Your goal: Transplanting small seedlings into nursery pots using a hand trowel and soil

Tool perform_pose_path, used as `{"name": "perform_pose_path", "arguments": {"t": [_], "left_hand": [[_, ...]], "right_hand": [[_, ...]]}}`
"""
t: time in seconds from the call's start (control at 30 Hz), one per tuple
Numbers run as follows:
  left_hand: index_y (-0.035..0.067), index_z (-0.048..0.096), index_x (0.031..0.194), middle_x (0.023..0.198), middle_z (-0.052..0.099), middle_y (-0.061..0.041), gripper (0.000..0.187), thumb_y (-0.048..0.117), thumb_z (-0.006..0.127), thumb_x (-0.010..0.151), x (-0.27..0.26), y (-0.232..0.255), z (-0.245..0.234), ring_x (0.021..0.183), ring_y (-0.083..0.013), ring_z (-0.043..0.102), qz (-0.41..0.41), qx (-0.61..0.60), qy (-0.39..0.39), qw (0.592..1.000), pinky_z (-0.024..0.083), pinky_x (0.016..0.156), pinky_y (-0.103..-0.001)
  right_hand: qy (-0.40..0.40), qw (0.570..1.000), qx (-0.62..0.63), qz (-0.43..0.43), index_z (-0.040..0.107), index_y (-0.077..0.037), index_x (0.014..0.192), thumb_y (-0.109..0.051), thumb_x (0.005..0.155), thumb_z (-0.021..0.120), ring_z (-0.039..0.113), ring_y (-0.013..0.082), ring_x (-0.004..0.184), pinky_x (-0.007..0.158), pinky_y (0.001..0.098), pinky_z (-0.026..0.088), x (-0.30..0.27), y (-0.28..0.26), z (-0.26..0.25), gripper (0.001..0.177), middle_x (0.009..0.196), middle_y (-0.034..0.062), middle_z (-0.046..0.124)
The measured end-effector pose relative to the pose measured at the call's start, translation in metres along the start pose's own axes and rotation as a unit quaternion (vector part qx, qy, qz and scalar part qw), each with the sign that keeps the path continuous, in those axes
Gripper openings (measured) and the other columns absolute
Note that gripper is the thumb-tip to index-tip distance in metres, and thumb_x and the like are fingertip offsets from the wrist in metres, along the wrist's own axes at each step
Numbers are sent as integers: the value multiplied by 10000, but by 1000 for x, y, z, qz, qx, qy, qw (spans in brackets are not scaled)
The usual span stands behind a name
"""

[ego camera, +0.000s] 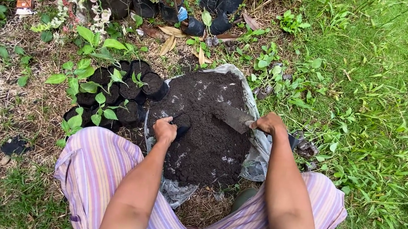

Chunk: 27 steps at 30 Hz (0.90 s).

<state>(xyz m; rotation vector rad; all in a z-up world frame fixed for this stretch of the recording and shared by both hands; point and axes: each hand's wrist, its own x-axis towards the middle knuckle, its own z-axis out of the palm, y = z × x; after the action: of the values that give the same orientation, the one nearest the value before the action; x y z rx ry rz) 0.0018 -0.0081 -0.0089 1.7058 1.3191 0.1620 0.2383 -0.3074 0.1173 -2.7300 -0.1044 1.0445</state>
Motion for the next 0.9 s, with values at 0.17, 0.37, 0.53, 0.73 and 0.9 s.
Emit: {"name": "perform_pose_path", "arguments": {"t": [0.17,0.37,0.53,0.73,0.9], "left_hand": [[113,774,1181,1147,747,-209,416,20,779,776,1,-1,0,1027,-283,749,-1,4,-7,1000,555,982,-313],[111,768,1185,1157,747,-186,426,5,771,773,9,-8,6,1019,-261,749,-6,-7,-10,1000,550,986,-301],[112,772,1181,1169,744,-186,412,12,768,781,11,-8,2,1031,-256,744,-1,3,-3,1000,551,987,-300],[122,772,1193,1172,745,-186,425,16,763,781,11,-7,-2,1032,-260,749,4,-3,-4,1000,550,987,-304],[120,768,1191,1178,745,-175,429,28,783,772,5,3,-9,1031,-266,749,-11,-19,-15,1000,552,983,-315]], "right_hand": [[1,999,-23,-28,814,-150,1027,-431,731,866,677,259,1037,999,454,511,-12,-16,-8,412,1120,109,751],[-21,997,-25,-71,841,-190,949,-447,695,877,669,207,938,859,406,549,0,-40,8,363,997,43,752],[-28,993,-69,-96,804,-227,996,-476,717,888,670,196,941,870,391,533,-13,-74,19,383,1005,30,760],[-20,987,-92,-133,827,-297,978,-417,696,892,700,183,1050,939,394,532,-36,-104,27,314,1105,-41,784],[14,983,-107,-148,818,-291,1019,-404,704,892,743,239,1048,959,431,551,-52,-117,36,343,1086,16,806]]}}
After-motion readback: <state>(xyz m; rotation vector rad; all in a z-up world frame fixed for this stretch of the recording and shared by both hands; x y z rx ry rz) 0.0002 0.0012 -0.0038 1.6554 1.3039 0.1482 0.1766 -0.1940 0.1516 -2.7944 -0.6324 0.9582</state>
